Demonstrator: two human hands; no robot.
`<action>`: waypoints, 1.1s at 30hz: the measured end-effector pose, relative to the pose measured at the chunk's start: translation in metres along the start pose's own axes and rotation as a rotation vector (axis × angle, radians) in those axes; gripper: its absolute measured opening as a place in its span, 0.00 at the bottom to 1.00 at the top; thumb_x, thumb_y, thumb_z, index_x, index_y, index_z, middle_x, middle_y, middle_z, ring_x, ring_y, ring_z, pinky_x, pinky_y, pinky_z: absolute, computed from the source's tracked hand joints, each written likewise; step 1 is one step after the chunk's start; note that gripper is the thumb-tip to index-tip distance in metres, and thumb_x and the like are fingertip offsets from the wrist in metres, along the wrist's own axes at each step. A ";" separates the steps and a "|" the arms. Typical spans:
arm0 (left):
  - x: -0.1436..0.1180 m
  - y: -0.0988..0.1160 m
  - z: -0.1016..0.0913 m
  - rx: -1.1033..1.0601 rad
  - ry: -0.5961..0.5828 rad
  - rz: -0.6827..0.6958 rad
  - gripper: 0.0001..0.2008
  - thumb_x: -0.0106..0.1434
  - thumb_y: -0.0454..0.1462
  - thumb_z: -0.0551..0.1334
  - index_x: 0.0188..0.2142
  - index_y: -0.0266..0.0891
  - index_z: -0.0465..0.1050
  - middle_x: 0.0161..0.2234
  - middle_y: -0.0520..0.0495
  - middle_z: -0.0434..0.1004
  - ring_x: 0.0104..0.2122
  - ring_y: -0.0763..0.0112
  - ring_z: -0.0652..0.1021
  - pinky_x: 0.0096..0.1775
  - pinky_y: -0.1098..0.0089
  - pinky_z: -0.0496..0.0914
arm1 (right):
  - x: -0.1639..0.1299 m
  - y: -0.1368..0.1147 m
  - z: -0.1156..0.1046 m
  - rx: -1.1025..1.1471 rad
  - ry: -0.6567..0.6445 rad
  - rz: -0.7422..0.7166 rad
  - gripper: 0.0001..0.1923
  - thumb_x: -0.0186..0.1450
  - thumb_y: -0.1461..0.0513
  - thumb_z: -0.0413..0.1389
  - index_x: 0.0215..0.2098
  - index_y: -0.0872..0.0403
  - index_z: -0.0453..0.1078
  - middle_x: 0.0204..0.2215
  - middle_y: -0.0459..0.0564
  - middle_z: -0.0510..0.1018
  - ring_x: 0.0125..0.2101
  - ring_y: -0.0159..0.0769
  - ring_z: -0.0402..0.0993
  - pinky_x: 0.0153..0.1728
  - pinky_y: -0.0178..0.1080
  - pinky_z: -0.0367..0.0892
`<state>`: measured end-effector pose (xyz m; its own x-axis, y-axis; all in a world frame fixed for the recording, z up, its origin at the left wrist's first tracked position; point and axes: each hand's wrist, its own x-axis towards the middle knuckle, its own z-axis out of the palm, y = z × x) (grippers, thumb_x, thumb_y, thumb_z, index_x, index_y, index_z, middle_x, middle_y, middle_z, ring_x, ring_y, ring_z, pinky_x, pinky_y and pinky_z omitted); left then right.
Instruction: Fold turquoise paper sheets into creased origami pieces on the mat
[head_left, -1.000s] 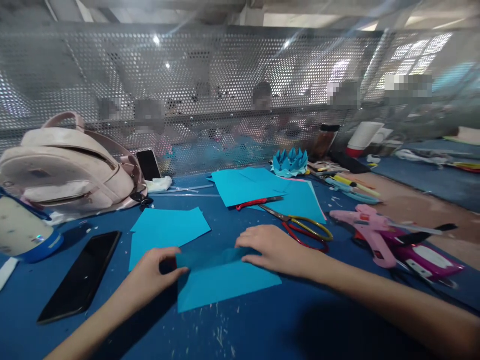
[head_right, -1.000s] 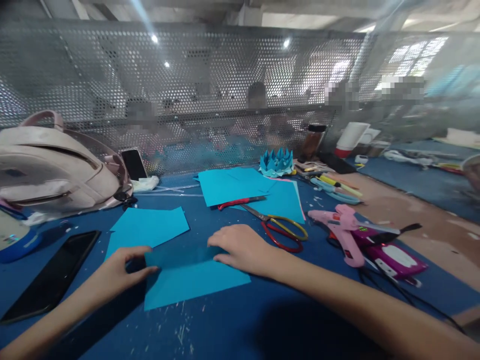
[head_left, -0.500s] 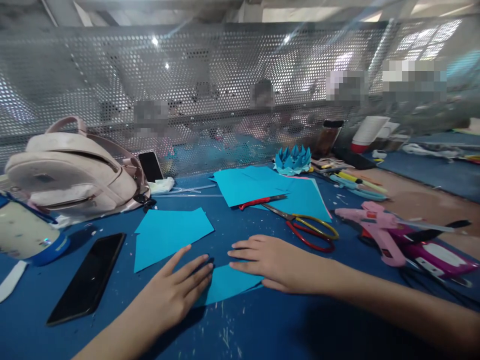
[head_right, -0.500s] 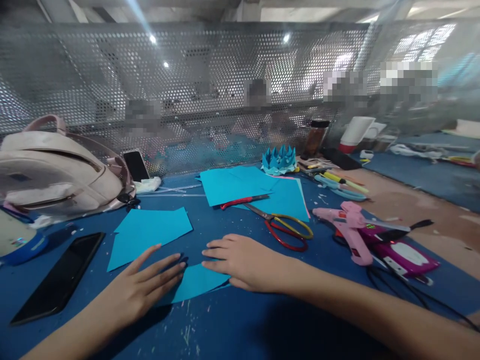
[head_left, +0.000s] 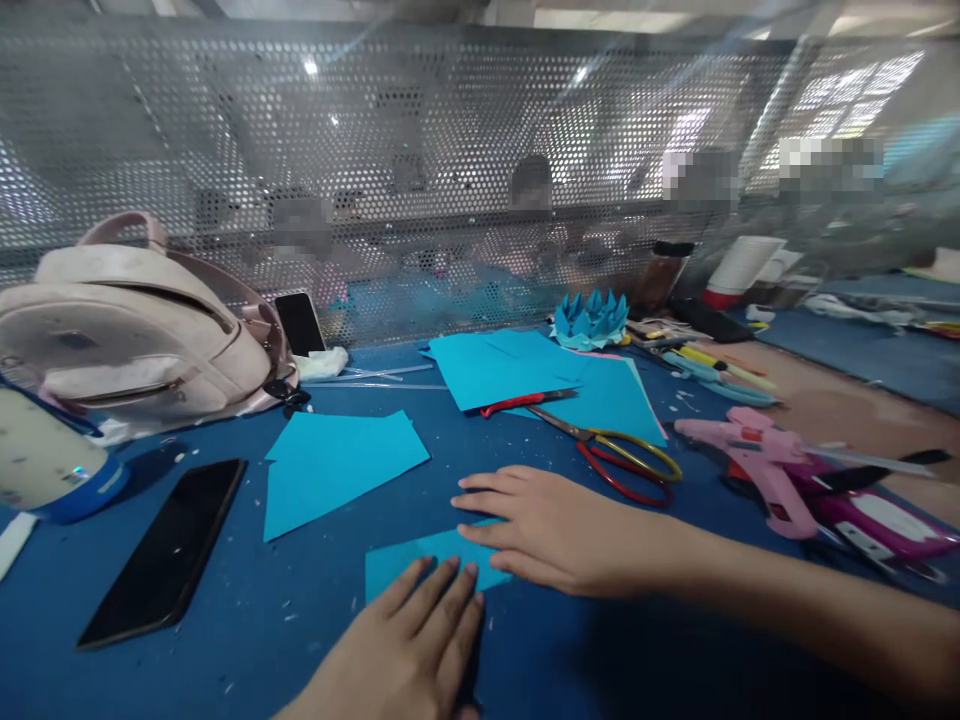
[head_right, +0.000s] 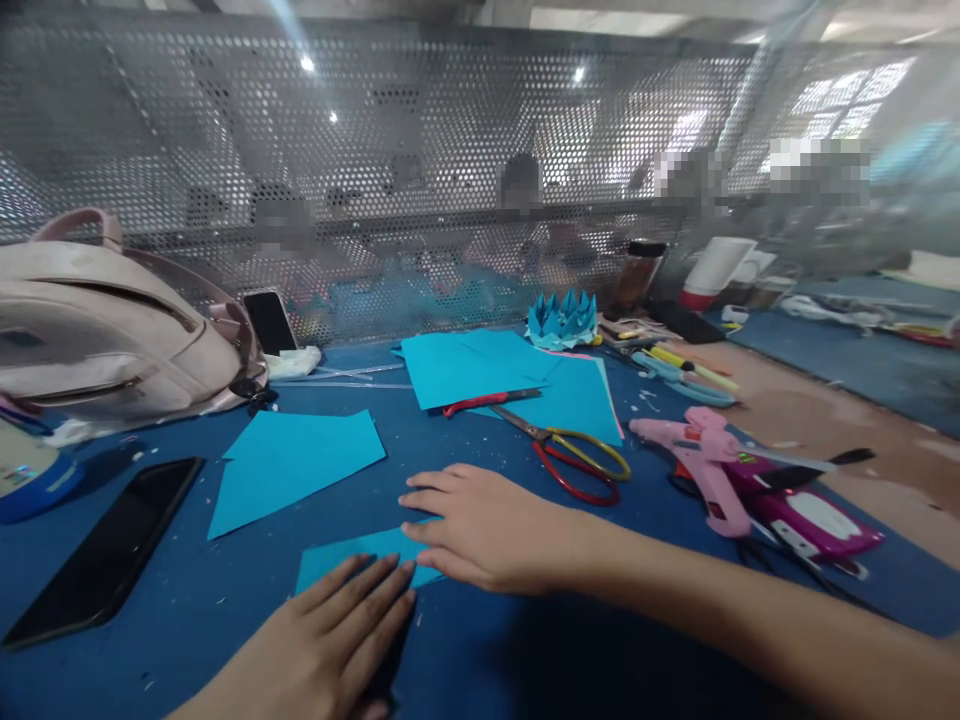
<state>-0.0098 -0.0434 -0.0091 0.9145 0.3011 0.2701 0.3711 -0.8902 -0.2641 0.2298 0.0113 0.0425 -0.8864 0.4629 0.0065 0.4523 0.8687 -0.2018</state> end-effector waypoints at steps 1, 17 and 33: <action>0.001 0.003 0.003 0.000 0.026 0.010 0.22 0.70 0.43 0.52 0.55 0.29 0.69 0.53 0.38 0.75 0.51 0.57 0.76 0.49 0.65 0.70 | 0.001 0.001 -0.002 -0.004 0.000 -0.002 0.19 0.72 0.58 0.46 0.58 0.54 0.67 0.60 0.57 0.67 0.62 0.48 0.56 0.58 0.51 0.55; -0.003 0.007 0.023 0.048 0.154 -0.041 0.17 0.71 0.33 0.50 0.53 0.30 0.71 0.51 0.42 0.77 0.49 0.61 0.78 0.46 0.67 0.73 | 0.072 0.009 0.000 -0.071 -0.116 -0.257 0.21 0.72 0.55 0.47 0.61 0.51 0.63 0.63 0.54 0.62 0.64 0.46 0.52 0.57 0.48 0.57; 0.002 0.010 0.027 -0.032 0.299 -0.193 0.16 0.71 0.31 0.47 0.47 0.33 0.73 0.41 0.47 0.83 0.37 0.65 0.83 0.38 0.69 0.75 | 0.080 -0.005 0.018 -0.110 -0.040 -0.198 0.21 0.73 0.55 0.43 0.61 0.51 0.62 0.63 0.49 0.62 0.64 0.44 0.51 0.54 0.47 0.59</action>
<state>0.0003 -0.0419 -0.0359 0.7390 0.3553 0.5724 0.5228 -0.8384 -0.1545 0.1544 0.0408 0.0268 -0.9611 0.2763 -0.0040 0.2754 0.9569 -0.0924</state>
